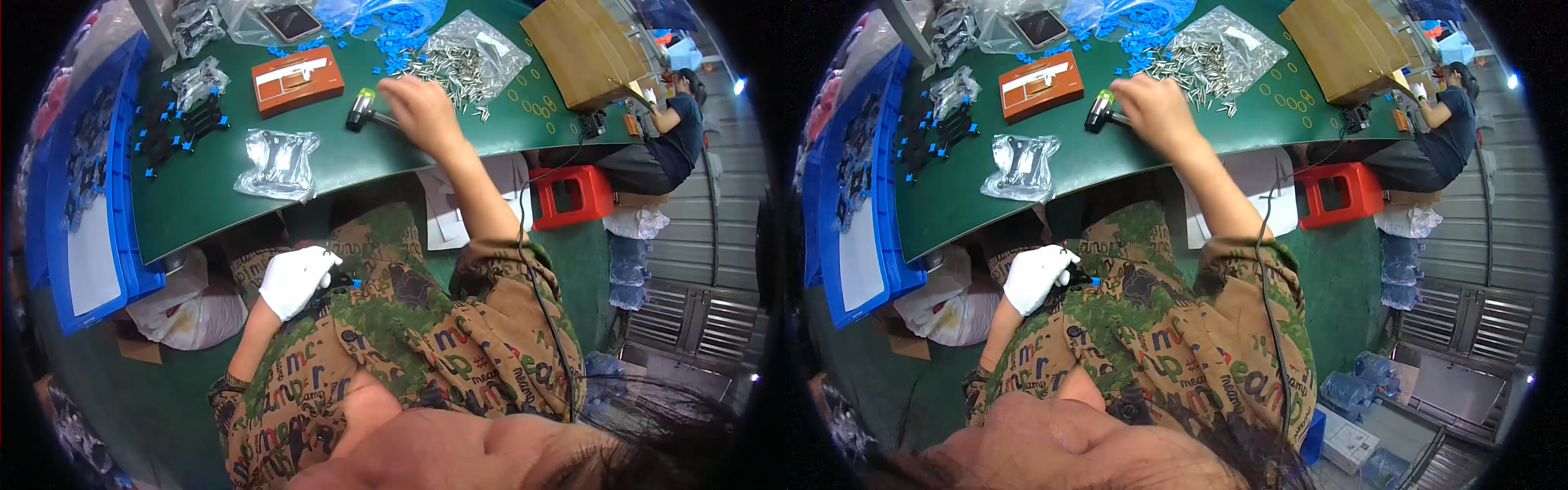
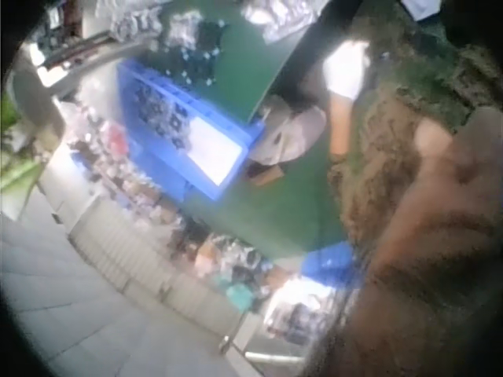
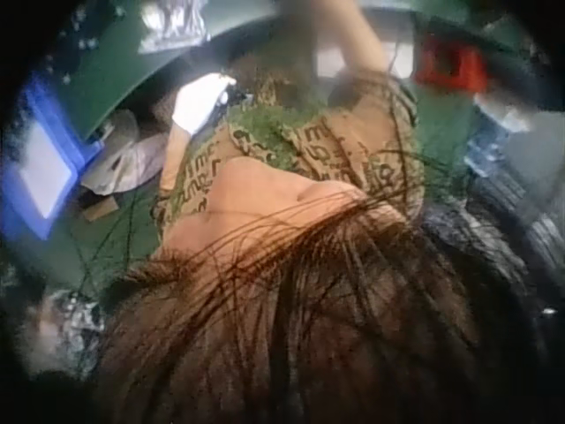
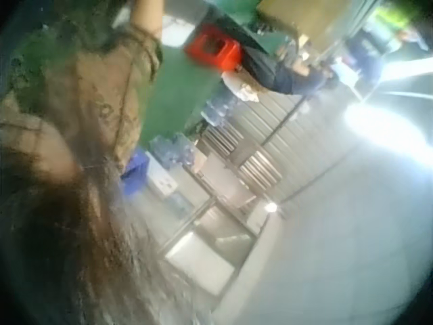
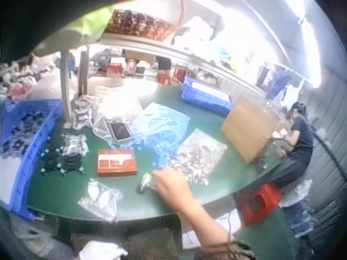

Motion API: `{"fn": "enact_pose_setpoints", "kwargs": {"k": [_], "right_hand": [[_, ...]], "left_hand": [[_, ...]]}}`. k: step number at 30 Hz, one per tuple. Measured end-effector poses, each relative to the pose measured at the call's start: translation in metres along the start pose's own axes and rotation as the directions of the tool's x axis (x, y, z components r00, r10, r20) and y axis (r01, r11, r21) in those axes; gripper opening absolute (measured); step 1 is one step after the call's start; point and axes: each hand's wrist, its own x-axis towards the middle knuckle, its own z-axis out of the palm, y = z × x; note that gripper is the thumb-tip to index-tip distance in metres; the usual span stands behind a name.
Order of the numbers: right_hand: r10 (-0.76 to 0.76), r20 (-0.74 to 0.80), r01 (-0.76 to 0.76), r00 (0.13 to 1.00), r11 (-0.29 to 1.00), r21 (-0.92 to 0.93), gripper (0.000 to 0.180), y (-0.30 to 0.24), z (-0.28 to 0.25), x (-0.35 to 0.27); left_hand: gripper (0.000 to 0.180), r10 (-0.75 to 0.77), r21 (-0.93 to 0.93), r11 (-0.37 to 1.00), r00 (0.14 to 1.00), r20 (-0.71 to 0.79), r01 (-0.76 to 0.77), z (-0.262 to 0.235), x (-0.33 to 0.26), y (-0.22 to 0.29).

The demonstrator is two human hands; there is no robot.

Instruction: The person assembles small black plastic components by inserting metal pins and securing them with blue plastic clips. They use a hammer to tap the pins into place and then place the finished units into a blue bin. The process is repeated for multiple units throughout the video.

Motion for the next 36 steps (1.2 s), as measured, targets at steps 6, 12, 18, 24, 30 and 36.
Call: {"fn": "enact_pose_setpoints", "kwargs": {"k": [6, 12, 18, 24, 30, 36], "right_hand": [[0.035, 0.152, 0.008, 0.988, 0.962, -0.274, 0.022, 0.054, 0.027, 0.043], [-0.033, 0.316, 0.135, 0.948, 0.942, -0.306, 0.021, 0.073, 0.033, 0.062], [-0.140, 0.350, 0.226, 0.926, 0.949, -0.218, 0.017, 0.091, 0.042, 0.079], [-0.103, 0.205, 0.125, 0.973, 0.987, -0.098, 0.017, 0.079, 0.034, 0.070], [0.096, 0.261, -0.222, 0.961, 0.830, 0.512, 0.023, 0.030, 0.008, 0.062], [0.111, 0.606, -0.554, 0.787, 0.559, 0.617, 0.024, -0.050, 0.014, -0.001]], "left_hand": [[0.027, -0.037, 0.072, 0.997, 0.999, 0.028, 0.035, -0.003, -0.003, 0.006], [0.026, 0.060, 0.166, 0.984, 0.997, 0.044, -0.067, -0.005, -0.005, -0.001], [0.028, 0.130, 0.063, 0.990, 0.992, 0.008, -0.130, -0.001, 0.000, -0.007], [0.028, 0.135, 0.054, 0.989, 0.991, 0.002, -0.135, -0.003, 0.001, -0.011], [0.027, 0.143, 0.044, 0.989, 0.990, -0.018, -0.142, -0.001, 0.001, -0.014], [0.029, -0.040, -0.021, 0.999, 0.998, 0.042, 0.041, -0.002, 0.002, -0.004]]}}
